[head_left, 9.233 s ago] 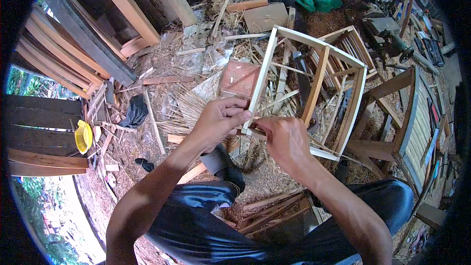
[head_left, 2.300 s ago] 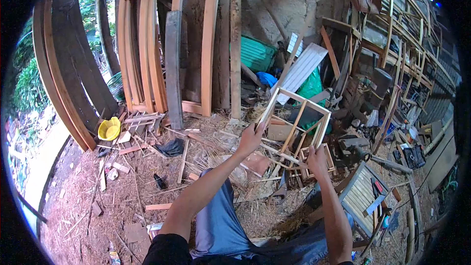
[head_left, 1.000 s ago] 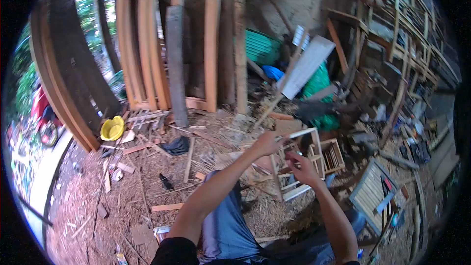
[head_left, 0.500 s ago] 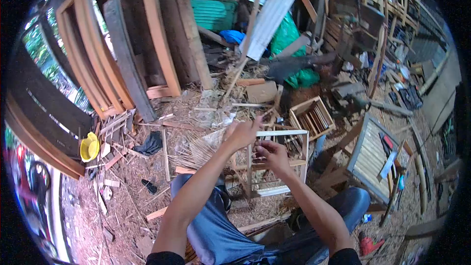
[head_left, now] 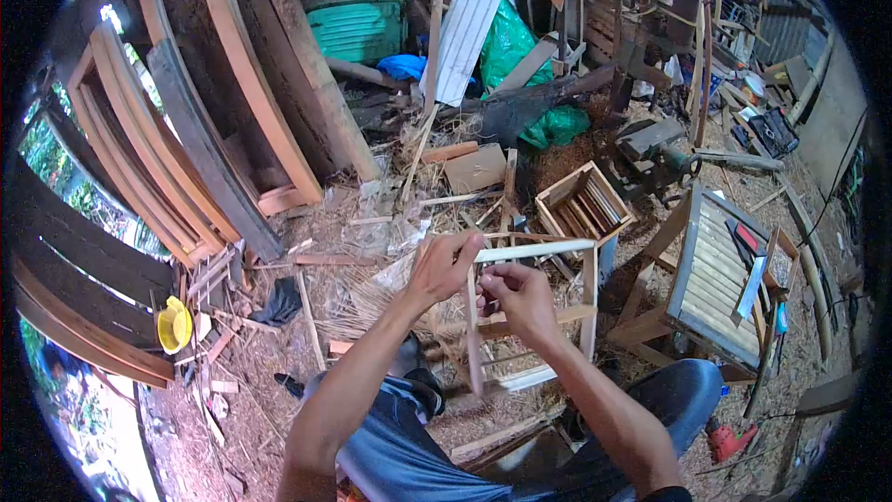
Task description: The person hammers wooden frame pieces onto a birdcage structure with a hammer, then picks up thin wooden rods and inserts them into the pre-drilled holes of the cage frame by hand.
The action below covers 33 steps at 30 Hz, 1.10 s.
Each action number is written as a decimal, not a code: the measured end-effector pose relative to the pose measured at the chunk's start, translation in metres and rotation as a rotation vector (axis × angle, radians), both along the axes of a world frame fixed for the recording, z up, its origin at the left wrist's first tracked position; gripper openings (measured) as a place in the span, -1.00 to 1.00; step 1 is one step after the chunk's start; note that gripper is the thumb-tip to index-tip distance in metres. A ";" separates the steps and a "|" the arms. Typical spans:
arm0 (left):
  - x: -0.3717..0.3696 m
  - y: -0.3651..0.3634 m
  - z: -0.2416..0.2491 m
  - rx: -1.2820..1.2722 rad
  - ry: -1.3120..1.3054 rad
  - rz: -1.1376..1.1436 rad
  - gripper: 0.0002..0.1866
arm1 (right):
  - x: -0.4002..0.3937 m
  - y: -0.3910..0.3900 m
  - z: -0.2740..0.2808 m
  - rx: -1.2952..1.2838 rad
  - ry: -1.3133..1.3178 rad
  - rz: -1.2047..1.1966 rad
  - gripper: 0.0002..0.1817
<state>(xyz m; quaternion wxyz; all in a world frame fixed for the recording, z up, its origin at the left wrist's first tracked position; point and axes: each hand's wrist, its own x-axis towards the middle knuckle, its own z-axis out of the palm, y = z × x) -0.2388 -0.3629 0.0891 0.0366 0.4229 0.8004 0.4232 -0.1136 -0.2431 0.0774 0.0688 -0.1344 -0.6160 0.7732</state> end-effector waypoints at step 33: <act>0.033 0.014 0.048 0.607 -0.368 0.148 -0.52 | 0.008 0.021 0.094 0.262 0.049 0.080 -0.84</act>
